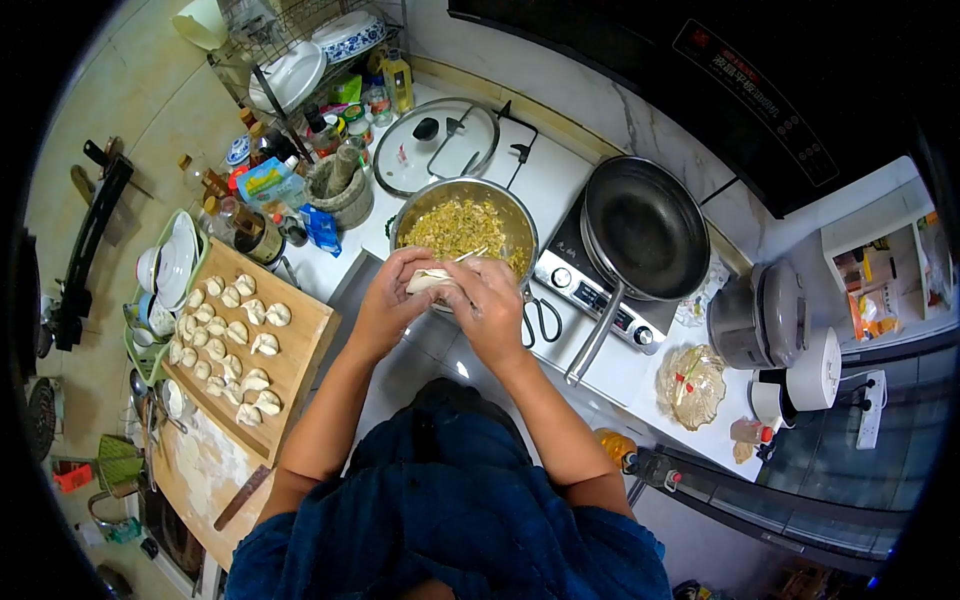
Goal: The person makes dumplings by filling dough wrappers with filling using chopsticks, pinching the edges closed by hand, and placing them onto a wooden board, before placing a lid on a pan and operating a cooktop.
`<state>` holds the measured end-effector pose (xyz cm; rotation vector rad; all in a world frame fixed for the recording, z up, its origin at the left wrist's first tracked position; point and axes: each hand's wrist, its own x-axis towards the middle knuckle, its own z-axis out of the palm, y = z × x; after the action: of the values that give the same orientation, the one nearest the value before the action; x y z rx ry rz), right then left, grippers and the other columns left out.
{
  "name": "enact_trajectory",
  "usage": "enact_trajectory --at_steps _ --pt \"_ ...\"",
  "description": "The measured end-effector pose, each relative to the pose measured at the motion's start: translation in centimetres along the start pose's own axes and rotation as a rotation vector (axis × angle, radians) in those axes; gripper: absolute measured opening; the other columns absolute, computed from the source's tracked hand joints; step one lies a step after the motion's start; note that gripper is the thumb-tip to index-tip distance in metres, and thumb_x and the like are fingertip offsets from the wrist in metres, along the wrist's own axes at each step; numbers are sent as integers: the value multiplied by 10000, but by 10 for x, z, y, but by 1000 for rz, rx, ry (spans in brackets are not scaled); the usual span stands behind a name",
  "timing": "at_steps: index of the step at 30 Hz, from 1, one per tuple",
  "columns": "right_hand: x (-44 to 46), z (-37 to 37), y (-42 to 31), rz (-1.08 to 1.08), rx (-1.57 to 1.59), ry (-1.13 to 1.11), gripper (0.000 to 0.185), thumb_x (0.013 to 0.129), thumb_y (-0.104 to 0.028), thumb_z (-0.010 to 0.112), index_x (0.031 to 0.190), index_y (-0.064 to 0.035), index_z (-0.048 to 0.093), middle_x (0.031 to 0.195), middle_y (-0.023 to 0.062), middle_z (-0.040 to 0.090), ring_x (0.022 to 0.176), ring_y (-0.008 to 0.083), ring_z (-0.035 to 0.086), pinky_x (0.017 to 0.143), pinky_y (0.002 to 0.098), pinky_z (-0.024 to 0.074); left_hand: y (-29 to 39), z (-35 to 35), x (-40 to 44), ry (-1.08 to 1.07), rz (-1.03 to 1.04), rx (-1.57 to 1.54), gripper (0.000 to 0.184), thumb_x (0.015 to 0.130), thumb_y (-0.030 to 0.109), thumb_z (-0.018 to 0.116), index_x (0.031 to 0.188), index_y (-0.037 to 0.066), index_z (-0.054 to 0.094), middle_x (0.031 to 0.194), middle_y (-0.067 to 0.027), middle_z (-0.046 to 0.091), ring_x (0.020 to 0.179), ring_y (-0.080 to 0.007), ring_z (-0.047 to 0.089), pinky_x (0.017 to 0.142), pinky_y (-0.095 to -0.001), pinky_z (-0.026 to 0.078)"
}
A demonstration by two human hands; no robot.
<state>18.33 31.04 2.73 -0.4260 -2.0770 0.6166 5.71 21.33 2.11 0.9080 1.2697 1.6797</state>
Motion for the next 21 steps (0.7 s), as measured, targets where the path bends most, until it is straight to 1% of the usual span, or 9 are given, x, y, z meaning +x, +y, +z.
enact_trajectory --at_steps 2,5,8,11,14,16,17,20,21 --pt "-1 0 1 -28 -15 -12 230 700 -17 699 929 -20 684 842 140 620 789 302 578 693 378 477 -4 -3 2 -21 2 141 516 808 -40 597 1275 2 383 1137 -109 572 1090 -159 527 936 -290 426" --pt "1 -1 -2 -32 -14 -7 222 696 -16 699 916 -18 681 842 139 622 792 300 581 695 376 478 -2 -4 2 -33 17 210 549 812 -18 612 1303 10 368 1130 -103 574 1092 -147 521 931 -279 421" --pt "5 -3 -7 -14 33 -27 183 707 -20 696 889 -15 680 836 142 623 785 298 585 696 372 479 0 -6 1 -38 47 332 561 817 -9 616 1318 9 365 1136 -104 573 1071 -140 529 921 -267 418" --pt "3 -2 -4 -15 78 -26 159 721 -36 696 878 -13 684 827 147 621 776 298 586 700 373 479 13 1 -1 -28 9 418 599 805 -9 634 1333 0 351 1114 -94 585 1045 -131 537 901 -267 428" --pt "5 -2 -8 65 142 26 136 738 -46 689 869 -9 686 816 147 616 772 296 586 704 374 476 2 2 -2 -21 -72 -20 551 803 17 653 1297 -15 413 1077 -77 601 1022 -124 543 878 -271 439" --pt "11 -6 -16 181 218 3 116 751 -47 678 859 -3 684 808 142 612 778 291 586 706 373 473 1 0 -3 -47 -142 -46 470 811 42 657 1242 -20 479 1068 -73 604 1015 -124 544 868 -277 445" --pt "10 -5 -15 171 202 -16 116 758 -47 672 865 -2 684 806 139 609 781 287 585 710 369 471 1 -1 -3 -60 -178 -59 432 815 55 658 1214 -22 512 1063 -72 605 1011 -125 544 862 -279 448" --pt "8 -3 -9 130 156 -58 119 775 -50 658 881 -2 684 809 134 602 795 280 582 721 360 465 -6 -2 -2 -50 -126 47 299 837 77 640 1113 -25 589 1082 -76 598 1004 -130 546 867 -282 445" --pt "8 -3 -9 109 141 -63 120 780 -54 656 885 -4 685 817 134 600 802 280 579 725 358 463 -5 -1 -3 -46 -113 53 296 837 73 636 1111 -28 590 1087 -77 592 1002 -132 546 869 -282 443"
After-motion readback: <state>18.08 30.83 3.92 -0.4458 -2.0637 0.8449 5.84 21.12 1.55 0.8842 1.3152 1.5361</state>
